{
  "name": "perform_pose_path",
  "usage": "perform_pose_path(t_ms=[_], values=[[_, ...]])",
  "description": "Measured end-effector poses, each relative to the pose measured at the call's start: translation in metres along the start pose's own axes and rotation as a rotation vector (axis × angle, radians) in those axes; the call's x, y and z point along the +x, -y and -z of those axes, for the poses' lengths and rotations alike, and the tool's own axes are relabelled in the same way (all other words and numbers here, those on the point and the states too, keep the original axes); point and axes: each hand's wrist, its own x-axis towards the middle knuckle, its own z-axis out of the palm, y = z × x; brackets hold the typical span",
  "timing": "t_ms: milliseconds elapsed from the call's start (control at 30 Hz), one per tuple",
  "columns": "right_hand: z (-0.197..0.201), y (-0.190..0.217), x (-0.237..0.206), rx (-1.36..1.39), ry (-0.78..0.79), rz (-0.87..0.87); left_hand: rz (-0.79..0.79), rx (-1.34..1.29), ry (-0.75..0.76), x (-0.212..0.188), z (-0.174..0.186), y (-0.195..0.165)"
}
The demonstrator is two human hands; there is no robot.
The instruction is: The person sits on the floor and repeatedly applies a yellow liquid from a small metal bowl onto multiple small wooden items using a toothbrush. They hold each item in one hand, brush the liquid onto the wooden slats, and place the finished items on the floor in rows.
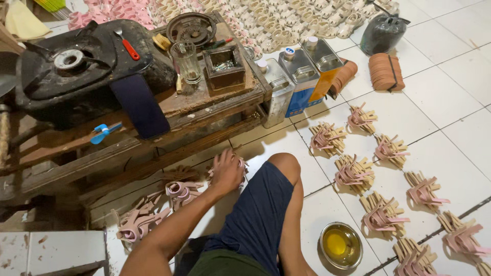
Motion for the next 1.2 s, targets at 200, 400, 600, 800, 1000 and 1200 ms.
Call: perform_pose_path(t_ms=[200, 400, 600, 800, 1000, 1200], values=[[-0.019, 0.0, 0.007, -0.002, -0.02, 0.023, 0.215, -0.279, 0.149, -0.013, 0.003, 0.018], [0.036, -0.063, -0.01, 0.044, -0.003, 0.089, 0.4, -0.346, 0.164, 0.005, -0.004, 0.033], [0.035, -0.07, -0.014, 0.19, 0.032, 0.071, 0.299, -0.398, 0.293, 0.018, -0.004, 0.054], [0.043, -0.081, -0.014, 0.132, 0.009, 0.13, 0.166, -0.323, 0.214, 0.024, -0.001, 0.056], [0.014, -0.064, -0.032, 0.13, 0.153, 0.063, 0.0, -0.363, -0.116, -0.001, 0.004, 0.027], [-0.064, -0.012, -0.085, 0.207, 0.577, 0.241, -0.105, -0.217, 0.009, 0.005, -0.006, 0.033]])
